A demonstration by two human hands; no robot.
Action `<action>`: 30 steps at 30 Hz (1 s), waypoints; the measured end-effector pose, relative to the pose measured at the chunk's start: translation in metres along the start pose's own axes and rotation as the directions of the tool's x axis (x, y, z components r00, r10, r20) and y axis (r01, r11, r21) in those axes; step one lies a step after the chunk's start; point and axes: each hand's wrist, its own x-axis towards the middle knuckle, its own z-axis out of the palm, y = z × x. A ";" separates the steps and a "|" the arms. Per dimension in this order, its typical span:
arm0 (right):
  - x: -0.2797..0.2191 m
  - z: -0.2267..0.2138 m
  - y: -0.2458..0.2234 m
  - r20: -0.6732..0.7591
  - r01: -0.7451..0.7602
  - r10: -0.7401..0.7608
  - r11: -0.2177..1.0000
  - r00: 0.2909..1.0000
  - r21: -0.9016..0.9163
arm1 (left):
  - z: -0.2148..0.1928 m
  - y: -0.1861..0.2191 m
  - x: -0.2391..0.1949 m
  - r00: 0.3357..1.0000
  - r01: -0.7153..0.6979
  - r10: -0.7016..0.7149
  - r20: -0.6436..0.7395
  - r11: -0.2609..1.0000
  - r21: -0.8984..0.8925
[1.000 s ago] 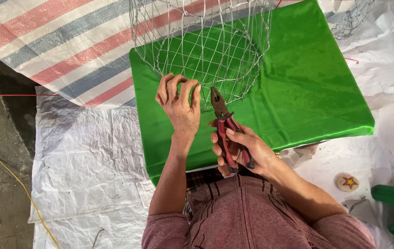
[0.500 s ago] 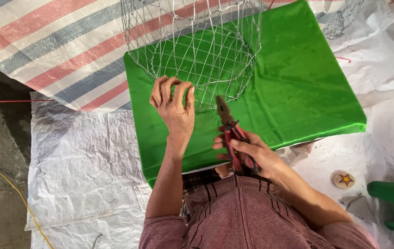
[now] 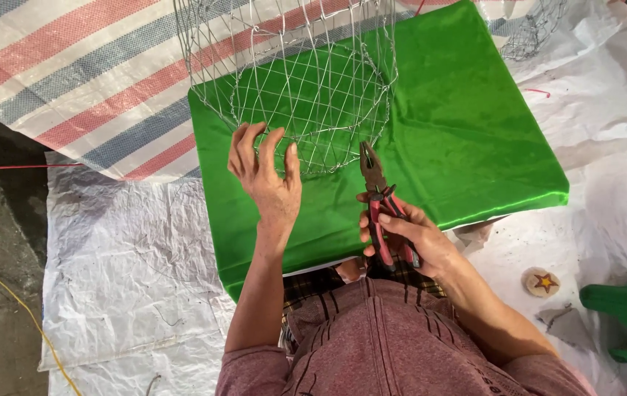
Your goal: Using pliers to cut and bend wire mesh to create a specific shape.
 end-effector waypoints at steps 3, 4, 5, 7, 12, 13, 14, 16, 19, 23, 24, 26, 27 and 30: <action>0.005 -0.019 0.008 0.023 0.018 -0.016 0.998 1.000 -0.067 | 0.001 -0.017 -0.004 0.999 -0.005 0.005 -0.051 1.000 -0.002; 0.005 -0.008 -0.005 0.027 0.019 -0.017 0.998 0.999 -0.066 | -0.004 -0.017 -0.004 0.999 -0.007 0.007 -0.053 1.000 0.001; 0.005 0.002 -0.018 0.062 0.062 -0.049 0.971 0.997 -0.232 | -0.009 -0.017 -0.003 0.999 0.019 -0.018 -0.044 0.999 0.032; 0.006 0.009 -0.038 0.102 0.110 -0.076 0.916 0.992 -0.386 | -0.015 -0.014 -0.002 0.999 0.044 -0.041 -0.035 0.997 0.063; 0.013 -0.016 -0.061 0.063 0.078 -0.046 0.629 0.997 -0.774 | -0.012 -0.015 0.001 0.995 0.091 -0.088 -0.042 0.994 0.067; 0.011 -0.005 -0.071 0.065 0.080 -0.047 0.626 0.997 -0.776 | -0.013 -0.015 0.002 0.995 0.091 -0.088 -0.046 0.994 0.066; 0.010 0.007 -0.080 -0.006 0.005 -0.022 0.493 1.000 -0.870 | -0.013 -0.016 0.003 0.994 0.102 -0.100 -0.036 0.991 0.081; 0.012 0.014 -0.092 -0.079 -0.070 -0.011 0.345 0.997 -0.936 | -0.011 -0.019 0.006 0.994 0.112 -0.110 -0.029 0.989 0.096; 0.022 -0.008 -0.094 -0.002 0.008 -0.054 0.173 0.999 -0.985 | -0.001 -0.027 0.005 0.996 0.085 -0.085 -0.003 0.989 0.119; 0.034 -0.029 -0.106 0.196 0.198 -0.093 0.018 0.976 -0.980 | 0.008 -0.028 0.007 0.998 0.035 -0.042 0.049 0.990 0.137; 0.035 -0.029 -0.112 0.258 0.257 -0.095 -0.028 0.961 -0.966 | 0.009 -0.025 0.007 0.997 0.023 -0.033 0.076 0.991 0.129; 0.038 -0.022 -0.124 0.292 0.286 -0.089 -0.080 0.952 -0.955 | 0.012 -0.029 0.005 0.997 0.013 -0.024 0.077 0.990 0.142; 0.039 -0.019 -0.130 0.324 0.312 -0.084 -0.131 0.942 -0.941 | 0.014 -0.031 0.004 0.997 0.002 -0.014 0.081 0.988 0.153; 0.041 -0.010 -0.142 0.336 0.321 -0.037 -0.209 0.941 -0.924 | 0.016 -0.033 0.002 0.996 -0.001 -0.013 0.088 0.988 0.155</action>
